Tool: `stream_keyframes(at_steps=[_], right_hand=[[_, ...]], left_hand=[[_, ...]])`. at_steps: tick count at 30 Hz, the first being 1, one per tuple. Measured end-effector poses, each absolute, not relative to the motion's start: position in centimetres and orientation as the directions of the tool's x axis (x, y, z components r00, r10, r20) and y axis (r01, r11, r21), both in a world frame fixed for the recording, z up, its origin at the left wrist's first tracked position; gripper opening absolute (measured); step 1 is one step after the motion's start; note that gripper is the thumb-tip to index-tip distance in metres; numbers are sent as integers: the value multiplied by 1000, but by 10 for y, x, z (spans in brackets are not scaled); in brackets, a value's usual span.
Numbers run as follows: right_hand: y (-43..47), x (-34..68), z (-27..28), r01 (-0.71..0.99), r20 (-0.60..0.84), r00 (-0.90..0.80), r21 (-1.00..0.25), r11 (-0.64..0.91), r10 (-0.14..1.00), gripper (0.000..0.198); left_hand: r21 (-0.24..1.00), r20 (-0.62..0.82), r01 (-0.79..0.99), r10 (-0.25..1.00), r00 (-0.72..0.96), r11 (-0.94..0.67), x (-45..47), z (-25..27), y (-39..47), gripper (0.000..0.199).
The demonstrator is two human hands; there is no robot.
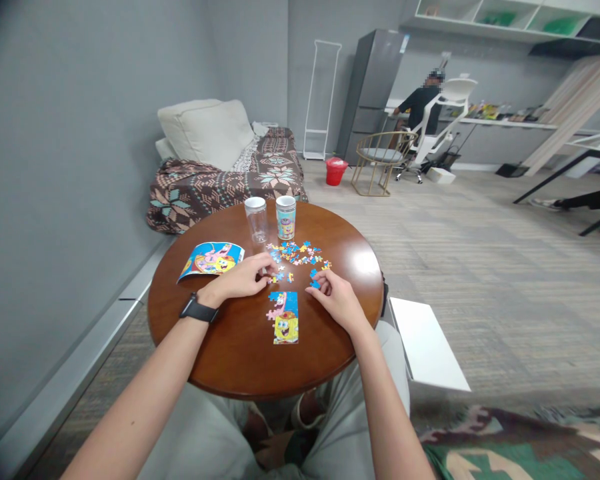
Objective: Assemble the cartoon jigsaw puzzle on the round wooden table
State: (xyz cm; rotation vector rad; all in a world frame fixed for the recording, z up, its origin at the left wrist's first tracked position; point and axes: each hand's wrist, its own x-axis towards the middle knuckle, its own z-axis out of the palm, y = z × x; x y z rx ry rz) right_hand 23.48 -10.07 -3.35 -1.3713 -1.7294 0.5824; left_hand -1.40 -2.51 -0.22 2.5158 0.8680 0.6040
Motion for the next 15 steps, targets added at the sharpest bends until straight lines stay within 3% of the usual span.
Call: stream_keyframes(at_steps=[7, 15], right_hand=[[-100, 234, -33, 570, 316, -53, -770, 289, 947, 28], [-101, 235, -33, 579, 299, -35, -771, 263, 954, 26]], left_hand=[[575, 184, 480, 676, 714, -663, -13, 2, -28, 18], [534, 226, 469, 653, 723, -704, -13, 1, -27, 21]])
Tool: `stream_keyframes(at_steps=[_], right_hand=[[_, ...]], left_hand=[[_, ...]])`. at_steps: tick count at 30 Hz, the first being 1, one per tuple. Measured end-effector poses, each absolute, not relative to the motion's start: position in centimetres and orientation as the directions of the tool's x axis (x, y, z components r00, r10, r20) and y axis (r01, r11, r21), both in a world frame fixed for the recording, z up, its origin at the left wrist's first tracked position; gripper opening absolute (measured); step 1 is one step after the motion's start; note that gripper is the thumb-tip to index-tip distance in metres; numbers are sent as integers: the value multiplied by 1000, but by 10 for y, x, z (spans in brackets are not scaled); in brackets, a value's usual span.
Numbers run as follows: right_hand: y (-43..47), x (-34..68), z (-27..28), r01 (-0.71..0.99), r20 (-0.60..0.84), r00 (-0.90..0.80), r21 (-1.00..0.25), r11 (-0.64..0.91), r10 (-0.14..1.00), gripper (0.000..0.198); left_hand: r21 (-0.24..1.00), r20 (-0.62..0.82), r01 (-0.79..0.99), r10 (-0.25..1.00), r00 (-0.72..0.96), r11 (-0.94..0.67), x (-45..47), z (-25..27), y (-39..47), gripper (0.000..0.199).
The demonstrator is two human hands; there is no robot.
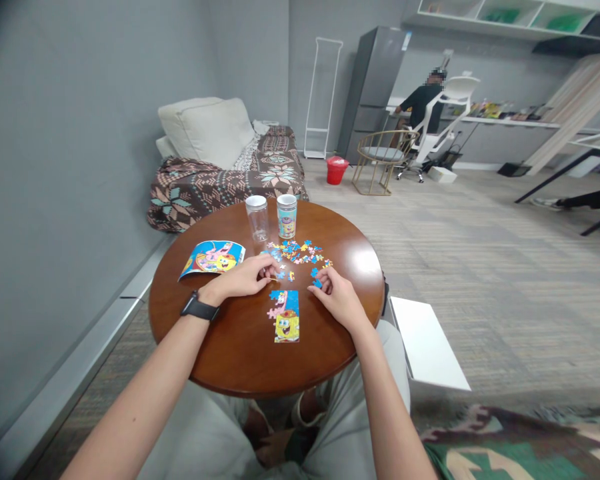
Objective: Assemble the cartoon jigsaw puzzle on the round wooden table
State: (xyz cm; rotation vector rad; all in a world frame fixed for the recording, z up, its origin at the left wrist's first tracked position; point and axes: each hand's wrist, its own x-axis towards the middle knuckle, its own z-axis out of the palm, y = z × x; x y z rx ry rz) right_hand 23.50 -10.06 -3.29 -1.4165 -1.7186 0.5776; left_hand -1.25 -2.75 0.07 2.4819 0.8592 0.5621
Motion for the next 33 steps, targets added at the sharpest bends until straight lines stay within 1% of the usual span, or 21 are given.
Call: stream_keyframes(at_steps=[5, 9, 12, 14, 17, 23, 28, 33], right_hand=[[-101, 235, -31, 595, 314, -61, -751, 287, 948, 27], [-102, 235, -28, 626, 339, -95, -711, 321, 936, 27], [-102, 236, -28, 616, 332, -103, -719, 322, 938, 29], [-102, 237, -30, 606, 328, -90, -731, 313, 940, 29], [-101, 236, -31, 599, 329, -61, -743, 298, 942, 26], [-102, 235, -30, 575, 305, -55, -769, 280, 951, 25], [-100, 235, -32, 595, 327, -47, -750, 290, 944, 20], [-100, 235, -33, 597, 343, -42, -745, 299, 938, 17]], left_hand=[[557, 195, 484, 672, 714, -675, -10, 5, -30, 10], [568, 204, 502, 702, 682, -652, -10, 6, -29, 10], [621, 227, 480, 728, 647, -620, -11, 4, -26, 11], [635, 242, 469, 735, 633, -613, -12, 2, -25, 10], [609, 261, 480, 731, 630, -631, -12, 0, -23, 9], [572, 251, 499, 718, 649, -651, -11, 5, -24, 12], [593, 250, 479, 713, 655, -648, -11, 5, -24, 7], [600, 243, 487, 725, 645, -635, -12, 3, -24, 6]])
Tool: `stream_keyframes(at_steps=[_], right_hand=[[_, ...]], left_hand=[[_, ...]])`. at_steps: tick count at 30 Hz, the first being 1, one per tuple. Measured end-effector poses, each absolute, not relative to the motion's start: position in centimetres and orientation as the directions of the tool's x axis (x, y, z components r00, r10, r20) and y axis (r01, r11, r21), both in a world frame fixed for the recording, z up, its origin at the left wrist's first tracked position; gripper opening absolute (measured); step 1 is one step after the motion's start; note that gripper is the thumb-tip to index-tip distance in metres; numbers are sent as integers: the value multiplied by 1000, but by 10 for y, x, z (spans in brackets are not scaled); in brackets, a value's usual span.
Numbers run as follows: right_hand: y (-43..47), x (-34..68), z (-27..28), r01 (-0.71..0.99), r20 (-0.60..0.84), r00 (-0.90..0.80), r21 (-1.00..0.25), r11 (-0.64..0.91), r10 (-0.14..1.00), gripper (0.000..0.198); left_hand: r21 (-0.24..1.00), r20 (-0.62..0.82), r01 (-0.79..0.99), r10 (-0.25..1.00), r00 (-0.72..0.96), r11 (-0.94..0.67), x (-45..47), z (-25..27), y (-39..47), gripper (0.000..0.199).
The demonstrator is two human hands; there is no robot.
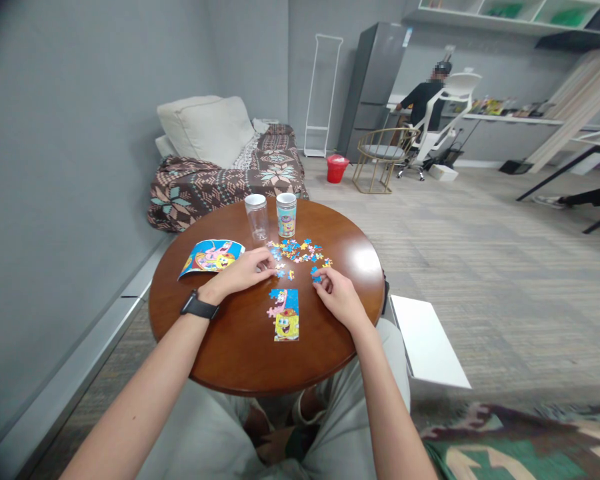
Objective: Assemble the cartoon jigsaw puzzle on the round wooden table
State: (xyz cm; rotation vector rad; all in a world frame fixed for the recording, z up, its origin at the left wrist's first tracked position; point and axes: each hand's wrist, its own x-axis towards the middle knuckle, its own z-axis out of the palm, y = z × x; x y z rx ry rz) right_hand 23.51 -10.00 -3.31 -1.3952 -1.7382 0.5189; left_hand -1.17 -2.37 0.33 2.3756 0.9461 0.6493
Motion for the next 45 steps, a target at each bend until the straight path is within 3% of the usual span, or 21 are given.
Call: stream_keyframes(at_steps=[7, 17, 28, 45], right_hand=[[-101, 235, -32, 596, 342, -51, -744, 303, 938, 20], [-101, 237, -32, 635, 382, -101, -686, 355, 919, 7], [-101, 237, -32, 644, 395, -103, -673, 364, 913, 21], [-101, 236, -32, 632, 373, -82, -698, 338, 924, 23]], left_hand=[[586, 262, 481, 714, 650, -653, -13, 0, -21, 2], [633, 232, 466, 726, 647, -618, -11, 7, -26, 10], [547, 283, 483, 694, 662, -684, -12, 3, -22, 17], [622, 266, 432, 696, 667, -652, -12, 3, -22, 15]])
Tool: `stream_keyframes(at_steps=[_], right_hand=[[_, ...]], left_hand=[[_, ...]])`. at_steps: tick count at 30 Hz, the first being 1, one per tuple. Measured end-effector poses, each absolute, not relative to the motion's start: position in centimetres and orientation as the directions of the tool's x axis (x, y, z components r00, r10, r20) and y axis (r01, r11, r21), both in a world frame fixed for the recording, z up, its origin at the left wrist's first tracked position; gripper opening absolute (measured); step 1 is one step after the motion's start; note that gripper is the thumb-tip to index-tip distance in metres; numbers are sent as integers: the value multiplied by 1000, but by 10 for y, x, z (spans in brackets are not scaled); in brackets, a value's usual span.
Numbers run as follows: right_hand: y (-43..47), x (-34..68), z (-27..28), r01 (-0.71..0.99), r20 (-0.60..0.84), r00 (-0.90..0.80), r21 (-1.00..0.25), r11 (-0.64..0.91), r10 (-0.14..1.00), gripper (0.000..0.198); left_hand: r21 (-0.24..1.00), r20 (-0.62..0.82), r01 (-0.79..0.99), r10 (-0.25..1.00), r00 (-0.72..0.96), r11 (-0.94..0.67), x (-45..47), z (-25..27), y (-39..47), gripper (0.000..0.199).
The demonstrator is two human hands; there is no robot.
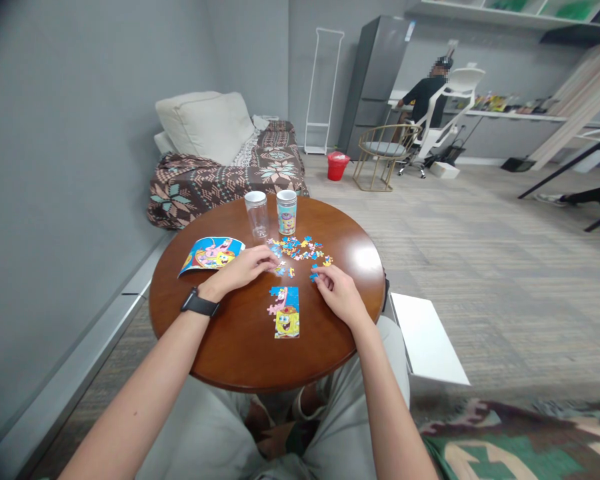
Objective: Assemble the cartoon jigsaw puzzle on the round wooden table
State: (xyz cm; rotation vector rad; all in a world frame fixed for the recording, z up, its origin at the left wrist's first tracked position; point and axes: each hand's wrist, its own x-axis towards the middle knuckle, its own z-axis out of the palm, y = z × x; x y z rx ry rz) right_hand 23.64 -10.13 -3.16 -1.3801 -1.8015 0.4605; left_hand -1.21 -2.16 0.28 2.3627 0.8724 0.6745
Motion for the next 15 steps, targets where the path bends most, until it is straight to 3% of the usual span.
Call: stream_keyframes(at_steps=[11, 15], right_hand=[[-102, 235, -30, 593, 336, -53, -747, 300, 941, 11], [-102, 235, -30, 607, 340, -43, -738, 295, 940, 10]], left_hand=[[713, 153, 442, 735, 660, -545, -12, 6, -25, 7], [686, 175, 451, 732, 659, -571, -12, 4, -24, 7]])
